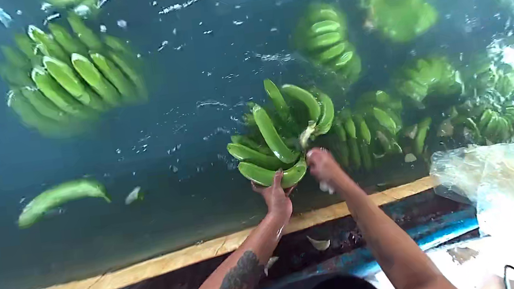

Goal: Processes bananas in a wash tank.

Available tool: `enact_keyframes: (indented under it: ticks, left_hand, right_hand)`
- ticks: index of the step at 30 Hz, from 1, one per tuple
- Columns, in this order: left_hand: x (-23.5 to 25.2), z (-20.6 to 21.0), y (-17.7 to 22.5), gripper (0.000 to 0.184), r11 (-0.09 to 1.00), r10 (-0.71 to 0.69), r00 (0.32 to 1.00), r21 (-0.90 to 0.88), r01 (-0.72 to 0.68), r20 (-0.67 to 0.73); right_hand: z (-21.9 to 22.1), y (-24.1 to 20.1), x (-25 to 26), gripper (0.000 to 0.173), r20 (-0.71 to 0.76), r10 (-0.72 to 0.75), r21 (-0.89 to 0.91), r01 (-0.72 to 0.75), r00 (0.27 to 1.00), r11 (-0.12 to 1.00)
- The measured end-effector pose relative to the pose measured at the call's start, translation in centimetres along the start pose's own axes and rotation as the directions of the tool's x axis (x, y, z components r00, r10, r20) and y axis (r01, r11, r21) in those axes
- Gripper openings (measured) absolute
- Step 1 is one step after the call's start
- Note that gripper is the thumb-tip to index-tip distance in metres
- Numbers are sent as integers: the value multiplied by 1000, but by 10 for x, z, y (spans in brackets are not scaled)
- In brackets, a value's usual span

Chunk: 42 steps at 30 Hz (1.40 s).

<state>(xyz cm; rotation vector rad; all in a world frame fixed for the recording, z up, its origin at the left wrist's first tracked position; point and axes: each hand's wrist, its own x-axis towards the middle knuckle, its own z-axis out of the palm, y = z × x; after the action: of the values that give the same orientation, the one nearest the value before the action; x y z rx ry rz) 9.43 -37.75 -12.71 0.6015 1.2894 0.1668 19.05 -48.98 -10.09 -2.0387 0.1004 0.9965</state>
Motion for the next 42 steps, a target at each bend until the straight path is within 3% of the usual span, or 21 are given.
enact_keyframes:
  ticks: [2,4,6,9,12,15,18,20,22,24,25,27,30,34,36,39,42]
  left_hand:
    - [-1,4,4,95,1000,-6,1000,4,6,19]
    - [2,6,7,95,1000,-21,1000,-8,21,1]
    - [4,11,14,95,1000,-30,999,-9,30,-17]
    - [2,17,18,93,999,-45,998,-16,44,-50]
    - [-1,19,10,97,998,-52,993,-23,50,-105]
    - [-6,18,8,96,1000,-22,998,-21,21,-63]
    - [-11,13,0,96,999,-29,998,-19,28,-62]
    - [1,13,8,93,1000,-7,1000,1,7,-9]
    - [9,1,14,92,1000,-15,999,-7,16,30]
    - [15,-15,15,89,1000,-28,999,-3,28,40]
    - [19,-17,16,88,1000,-27,998,6,26,51]
    - [19,-15,19,88,1000,-19,997,18,18,70]
    - [12,-11,18,91,1000,-10,997,15,9,70]
    - [14,-10,14,95,1000,-8,1000,11,8,20]
    - [20,-13,13,96,1000,-4,1000,17,4,7]
    - [30,-18,23,93,998,-9,1000,61,8,9]
    - [40,-26,33,90,989,-28,999,142,31,-19]
  right_hand:
    - [-8,-18,-8,38,-27,-68,-107,65,997,992]
    - [-28,-15,6,44,-183,-35,-371,-36,983,928]
    - [-39,-18,29,49,-242,8,-581,-151,970,800]
    - [-25,-18,50,50,-243,43,-674,-201,969,711]
    - [5,1,46,50,-220,44,-528,-156,975,835]
    - [-8,9,31,47,-93,38,-413,-74,995,908]
    - [-12,29,23,45,-28,80,-284,-85,996,955]
    - [-30,38,3,37,42,88,-10,-88,995,996]
    - [-59,42,-29,34,98,173,362,-197,980,911]
    - [-75,43,-39,34,-11,197,513,-164,980,843]
    - [-76,44,-34,35,-98,157,486,-91,983,869]
    - [-69,43,-17,36,-222,6,239,49,975,970]
    - [-44,27,15,44,-195,-141,-33,137,971,990]
    - [-20,16,72,66,-88,-146,-67,140,985,988]
    - [-8,22,85,52,-82,-193,-45,190,978,981]
    - [-6,18,55,29,-62,-281,98,286,958,953]
    - [-14,35,4,27,45,-248,164,237,968,958]
